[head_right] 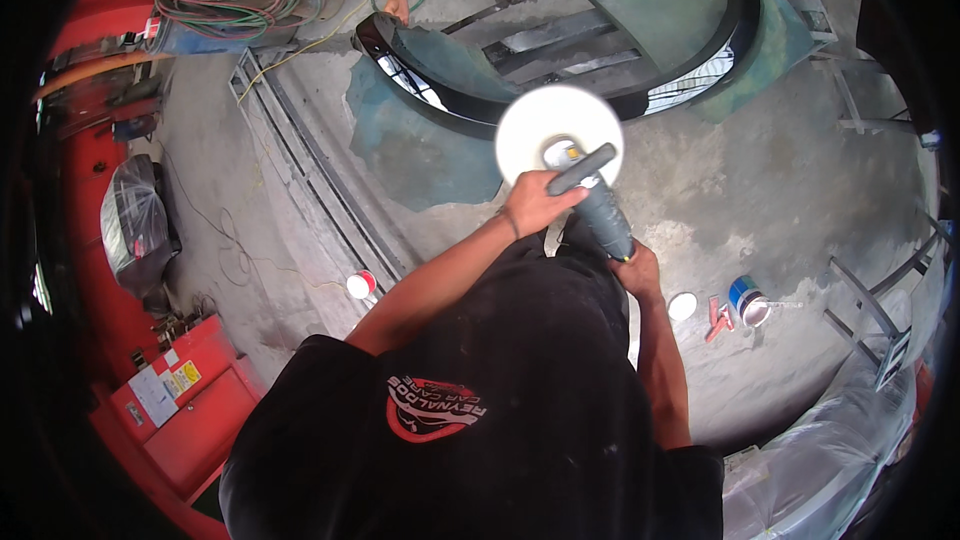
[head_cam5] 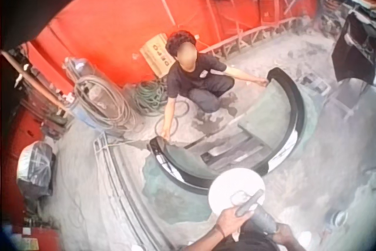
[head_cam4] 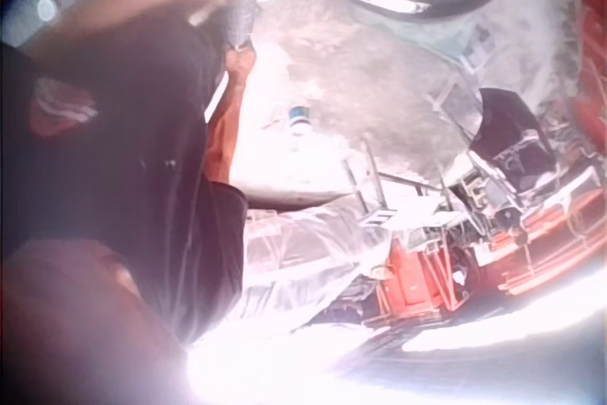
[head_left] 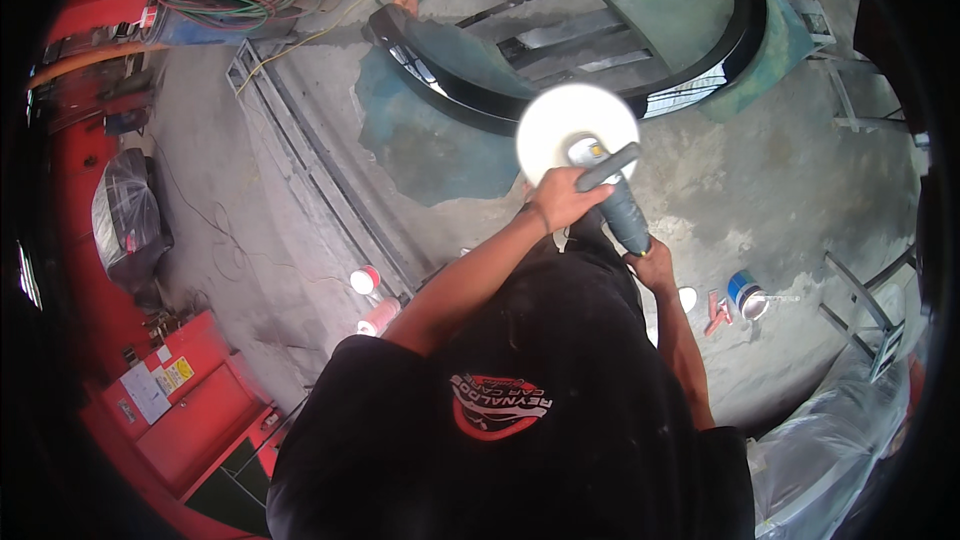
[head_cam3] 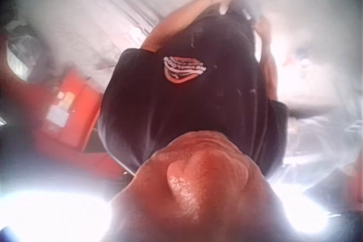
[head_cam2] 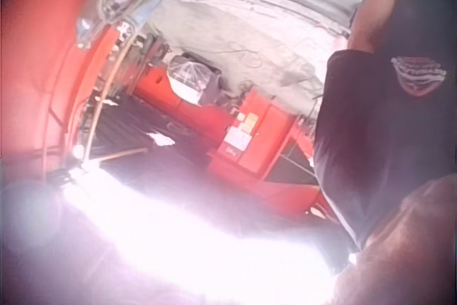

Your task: The person uses a rotary polisher to buff a black car bumper resting on a metal stand. They apply a pink polishing compound from a bottle to the bumper surface and continue polishing with the machine.

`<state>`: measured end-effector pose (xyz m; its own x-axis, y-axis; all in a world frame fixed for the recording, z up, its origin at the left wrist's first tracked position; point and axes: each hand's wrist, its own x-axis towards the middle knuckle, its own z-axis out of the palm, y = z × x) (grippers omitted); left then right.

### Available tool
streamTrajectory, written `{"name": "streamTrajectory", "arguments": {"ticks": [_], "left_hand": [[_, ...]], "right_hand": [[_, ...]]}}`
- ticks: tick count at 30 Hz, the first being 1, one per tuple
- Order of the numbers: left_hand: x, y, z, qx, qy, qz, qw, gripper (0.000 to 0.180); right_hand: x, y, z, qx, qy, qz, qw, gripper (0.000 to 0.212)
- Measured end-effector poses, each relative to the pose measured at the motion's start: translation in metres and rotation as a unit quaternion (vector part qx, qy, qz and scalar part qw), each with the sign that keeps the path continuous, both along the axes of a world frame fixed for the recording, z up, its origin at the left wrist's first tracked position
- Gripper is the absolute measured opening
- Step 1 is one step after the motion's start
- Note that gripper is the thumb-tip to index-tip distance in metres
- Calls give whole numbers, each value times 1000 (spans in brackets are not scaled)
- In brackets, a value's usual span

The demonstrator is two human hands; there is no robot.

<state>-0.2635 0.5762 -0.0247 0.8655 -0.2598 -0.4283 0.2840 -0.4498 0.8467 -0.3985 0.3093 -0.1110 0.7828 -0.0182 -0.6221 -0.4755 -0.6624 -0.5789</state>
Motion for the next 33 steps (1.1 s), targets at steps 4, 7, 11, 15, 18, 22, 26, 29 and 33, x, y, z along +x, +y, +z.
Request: {"name": "streamTrajectory", "arguments": {"ticks": [4,7,11,15,18,22,26,29,33], "left_hand": [[-30,69,-4,-33,21,140,989,34],[-25,124,5,-2,28,188,982,30],[11,197,9,-6,-12,232,973,28],[55,252,17,1,-12,284,959,31],[68,270,15,32,5,297,954,34],[54,249,12,44,19,296,954,36],[14,198,1,2,50,244,969,32],[-9,142,-2,-77,19,221,972,23],[-21,70,1,-54,47,153,986,24]], "right_hand": [[22,61,7,-1,-8,89,996,54],[48,116,24,-14,2,115,993,57],[95,185,34,-5,5,156,988,60],[147,239,49,-25,13,168,985,53],[170,249,63,-14,21,165,986,49],[163,227,55,-24,8,174,984,49],[124,168,39,-32,-14,179,983,49],[98,116,39,-47,6,179,983,48],[64,47,42,-30,42,134,990,50]]}}
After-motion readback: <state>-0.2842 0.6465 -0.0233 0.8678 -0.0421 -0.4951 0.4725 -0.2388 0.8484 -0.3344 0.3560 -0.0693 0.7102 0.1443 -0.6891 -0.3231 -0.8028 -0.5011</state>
